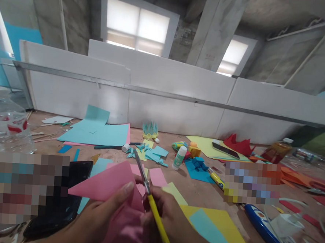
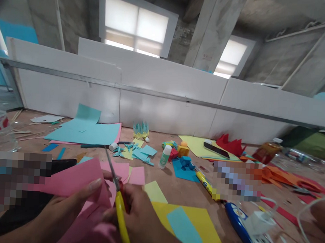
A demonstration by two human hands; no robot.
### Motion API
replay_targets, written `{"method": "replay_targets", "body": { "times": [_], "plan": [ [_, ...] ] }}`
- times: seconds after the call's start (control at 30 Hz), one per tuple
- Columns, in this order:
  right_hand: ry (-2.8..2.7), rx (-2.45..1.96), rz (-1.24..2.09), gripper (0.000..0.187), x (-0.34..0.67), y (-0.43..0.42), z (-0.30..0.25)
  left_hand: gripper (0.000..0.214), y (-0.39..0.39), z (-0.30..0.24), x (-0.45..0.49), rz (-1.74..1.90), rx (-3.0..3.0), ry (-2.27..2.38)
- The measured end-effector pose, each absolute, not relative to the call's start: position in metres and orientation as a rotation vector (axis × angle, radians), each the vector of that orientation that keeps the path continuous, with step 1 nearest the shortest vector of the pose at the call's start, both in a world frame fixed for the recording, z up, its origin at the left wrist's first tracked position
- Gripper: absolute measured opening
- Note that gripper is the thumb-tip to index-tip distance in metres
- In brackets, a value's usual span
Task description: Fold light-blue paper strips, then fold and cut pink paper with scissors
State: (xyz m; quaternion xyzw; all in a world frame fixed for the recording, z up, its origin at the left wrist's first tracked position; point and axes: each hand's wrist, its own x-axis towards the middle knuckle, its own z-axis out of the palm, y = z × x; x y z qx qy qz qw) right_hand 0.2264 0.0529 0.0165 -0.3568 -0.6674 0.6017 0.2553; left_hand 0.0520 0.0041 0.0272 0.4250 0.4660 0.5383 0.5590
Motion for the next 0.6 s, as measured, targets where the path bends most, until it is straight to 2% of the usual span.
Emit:
{"method": "replay_targets", "body": {
  "times": [0.07, 0.13, 0.23, 0.43, 0.6],
  "plan": [
    [-1.864, -1.12, 1.379, 0.035, 0.233, 0.067, 0.023, 0.04, 0.009, 0.027, 0.051, 1.361, 1.009, 1.286],
    [-2.012, -1.312, 0.949, 0.026, 0.243, 0.084, 0.029, 0.047, 0.013, 0.026, 0.048, 1.383, 1.021, 1.42],
    [-2.192, -1.629, 0.482, 0.024, 0.261, 0.106, 0.034, 0.057, 0.018, 0.025, 0.044, 1.387, 1.115, 1.496],
    [-2.454, -1.742, 0.274, 0.022, 0.286, 0.115, 0.036, 0.065, 0.019, 0.019, 0.044, 1.332, 1.287, 1.475],
    [-2.467, -1.73, 0.018, 0.02, 0.283, 0.097, 0.062, 0.062, 0.02, 0.009, 0.042, 1.274, 1.356, 1.521]
  ]
}}
